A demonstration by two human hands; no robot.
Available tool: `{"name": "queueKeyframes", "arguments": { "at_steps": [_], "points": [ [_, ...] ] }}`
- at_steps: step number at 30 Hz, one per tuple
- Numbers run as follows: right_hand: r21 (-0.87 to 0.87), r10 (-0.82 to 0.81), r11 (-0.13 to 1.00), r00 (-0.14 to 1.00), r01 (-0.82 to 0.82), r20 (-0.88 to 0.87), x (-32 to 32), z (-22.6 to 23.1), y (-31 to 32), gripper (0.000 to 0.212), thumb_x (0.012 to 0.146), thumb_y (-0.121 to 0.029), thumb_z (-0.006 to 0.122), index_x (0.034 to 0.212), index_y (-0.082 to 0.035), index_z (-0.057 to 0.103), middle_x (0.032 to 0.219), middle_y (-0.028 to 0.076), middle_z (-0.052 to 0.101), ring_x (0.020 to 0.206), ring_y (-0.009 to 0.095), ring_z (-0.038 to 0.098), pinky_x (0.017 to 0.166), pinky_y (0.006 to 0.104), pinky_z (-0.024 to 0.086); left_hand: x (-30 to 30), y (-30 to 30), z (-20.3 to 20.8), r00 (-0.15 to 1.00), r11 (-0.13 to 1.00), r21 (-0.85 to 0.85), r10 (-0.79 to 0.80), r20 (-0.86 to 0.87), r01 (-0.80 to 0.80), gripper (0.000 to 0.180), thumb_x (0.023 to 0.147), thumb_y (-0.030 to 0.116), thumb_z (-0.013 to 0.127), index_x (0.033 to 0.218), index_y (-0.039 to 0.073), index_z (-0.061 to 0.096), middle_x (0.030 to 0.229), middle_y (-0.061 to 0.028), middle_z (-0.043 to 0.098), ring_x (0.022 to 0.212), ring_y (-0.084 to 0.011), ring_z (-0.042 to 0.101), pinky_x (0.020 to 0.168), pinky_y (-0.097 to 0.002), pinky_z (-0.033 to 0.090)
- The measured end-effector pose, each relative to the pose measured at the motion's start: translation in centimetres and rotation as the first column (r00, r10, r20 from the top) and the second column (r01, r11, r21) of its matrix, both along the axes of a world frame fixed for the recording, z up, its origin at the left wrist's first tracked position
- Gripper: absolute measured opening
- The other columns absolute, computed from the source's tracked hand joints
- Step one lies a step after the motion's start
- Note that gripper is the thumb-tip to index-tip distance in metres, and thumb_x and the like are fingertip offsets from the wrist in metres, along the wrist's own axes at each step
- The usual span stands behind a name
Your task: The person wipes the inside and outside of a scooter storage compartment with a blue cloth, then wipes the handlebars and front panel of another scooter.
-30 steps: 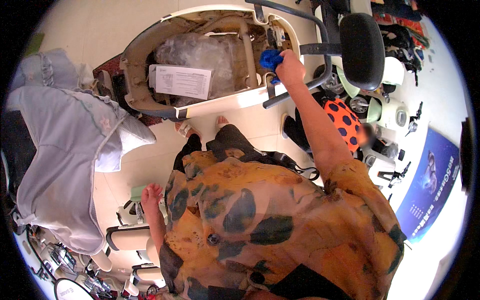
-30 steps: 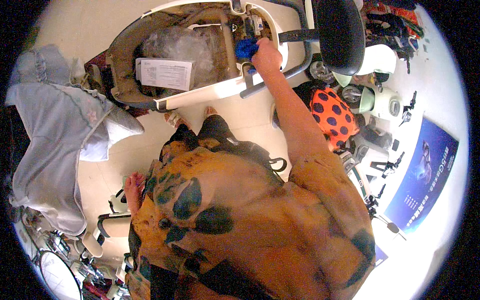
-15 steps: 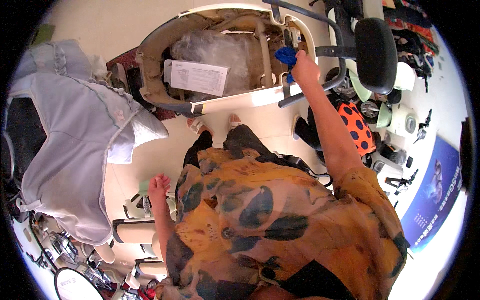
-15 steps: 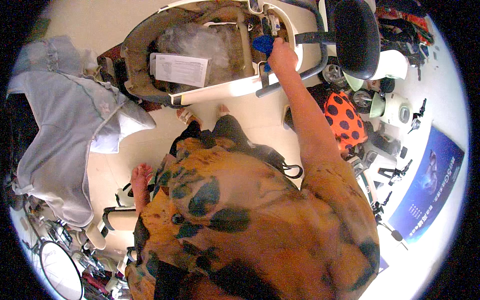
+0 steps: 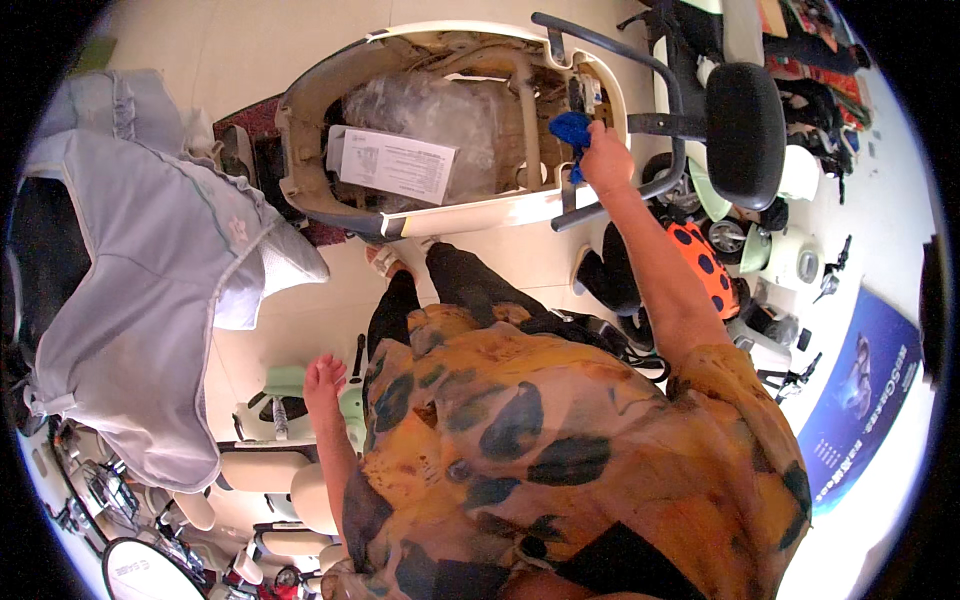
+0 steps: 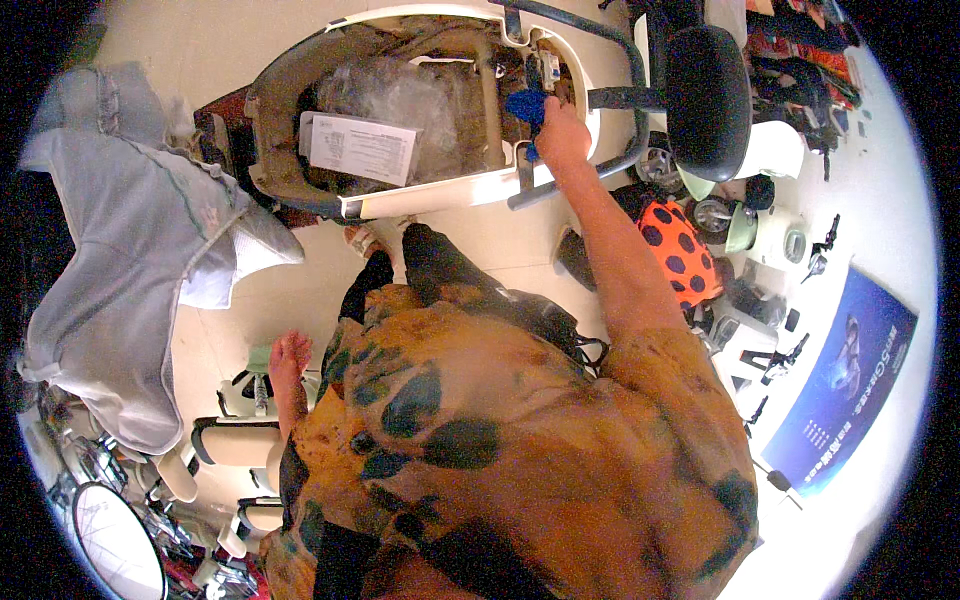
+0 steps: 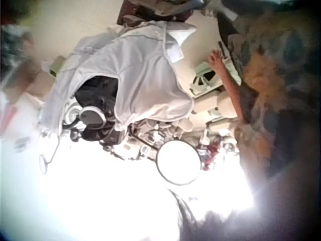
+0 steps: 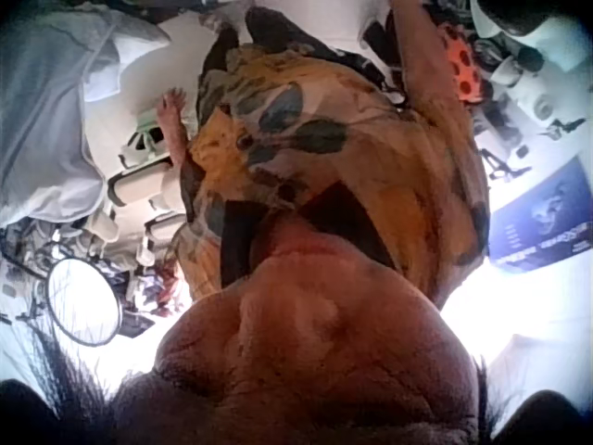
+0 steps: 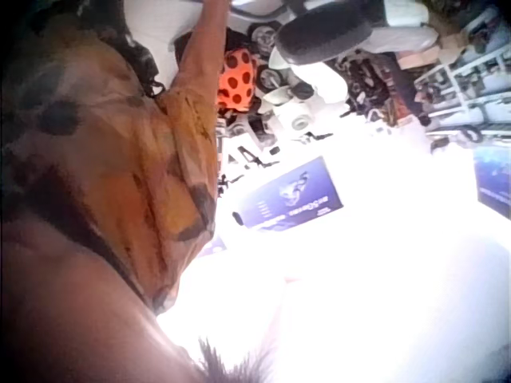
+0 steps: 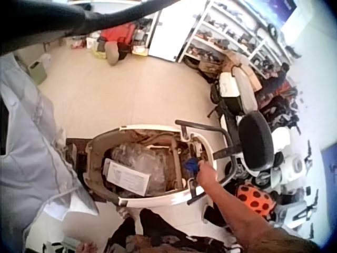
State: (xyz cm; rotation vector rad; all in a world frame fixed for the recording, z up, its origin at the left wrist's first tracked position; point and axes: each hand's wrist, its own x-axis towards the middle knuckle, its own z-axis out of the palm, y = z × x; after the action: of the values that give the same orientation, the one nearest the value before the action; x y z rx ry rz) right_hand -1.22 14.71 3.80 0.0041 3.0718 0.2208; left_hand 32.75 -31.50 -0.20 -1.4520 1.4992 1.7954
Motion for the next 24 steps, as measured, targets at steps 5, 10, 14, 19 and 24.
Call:
{"name": "queueKeyframes", "arguments": {
  "at_steps": [5,10,14,19,24],
  "points": [
    [-0.136,0.522,0.845,0.853,-0.518,-0.006,-2.4,2.3,-6.5,0.028,0.072,-0.002,0.055,0.096,-0.015,0.051,0.093,0.011,0.052,0.084,0.033,0.057,0.067,0.0449,0.047,3.6,1.0,0.0,0.992,0.999,-0.018,0.048,0.115,-0.046,0.03,0.093,0.031,0.05,0.109,0.007,0.055,0.096,-0.0043,0.063,0.087,-0.013,0.061,0.07,-0.0247,0.046],
    [0.09,0.599,0.793,0.799,-0.602,0.058,-9.0,-2.6,-9.2,0.02,0.082,-0.011,0.051,0.102,-0.01,0.051,0.094,0.016,0.053,0.084,0.034,0.059,0.062,0.0437,0.053,5.0,3.8,0.0,0.984,0.995,-0.013,0.1,0.15,-0.099,0.032,0.093,0.034,0.05,0.109,0.007,0.055,0.097,-0.0045,0.063,0.089,-0.0132,0.06,0.073,-0.0255,0.045],
    [0.203,0.458,0.846,0.867,-0.494,0.197,-13.1,-8.8,-5.5,0.025,0.083,-0.009,0.049,0.108,-0.004,0.047,0.096,0.021,0.051,0.074,0.036,0.062,0.057,0.0434,0.054,5.3,5.8,0.2,0.98,0.992,-0.003,0.123,0.157,-0.124,0.035,0.094,0.034,0.049,0.112,0.005,0.054,0.101,-0.0072,0.062,0.093,-0.0154,0.06,0.077,-0.0272,0.045],
    [0.122,0.538,0.773,0.746,-0.622,0.391,-9.7,-7.9,-4.2,0.011,0.081,-0.008,0.048,0.091,-0.005,0.05,0.077,0.018,0.063,0.071,0.034,0.064,0.058,0.0439,0.051,5.7,8.4,-0.4,0.966,0.977,0.035,0.201,0.162,-0.21,0.034,0.093,0.034,0.05,0.11,0.005,0.054,0.101,-0.0073,0.061,0.092,-0.015,0.06,0.076,-0.0265,0.046],
    [0.097,0.451,0.649,0.484,-0.755,0.75,-7.3,-8.1,-6.0,0.021,0.078,-0.012,0.055,0.093,-0.004,0.067,0.09,0.015,0.068,0.083,0.033,0.066,0.065,0.0492,0.052,3.8,9.4,-0.7,0.978,0.983,0.065,0.159,0.136,-0.169,0.033,0.095,0.032,0.047,0.112,0.004,0.053,0.104,-0.0083,0.06,0.093,-0.0153,0.059,0.076,-0.0263,0.046]
  ]
}}
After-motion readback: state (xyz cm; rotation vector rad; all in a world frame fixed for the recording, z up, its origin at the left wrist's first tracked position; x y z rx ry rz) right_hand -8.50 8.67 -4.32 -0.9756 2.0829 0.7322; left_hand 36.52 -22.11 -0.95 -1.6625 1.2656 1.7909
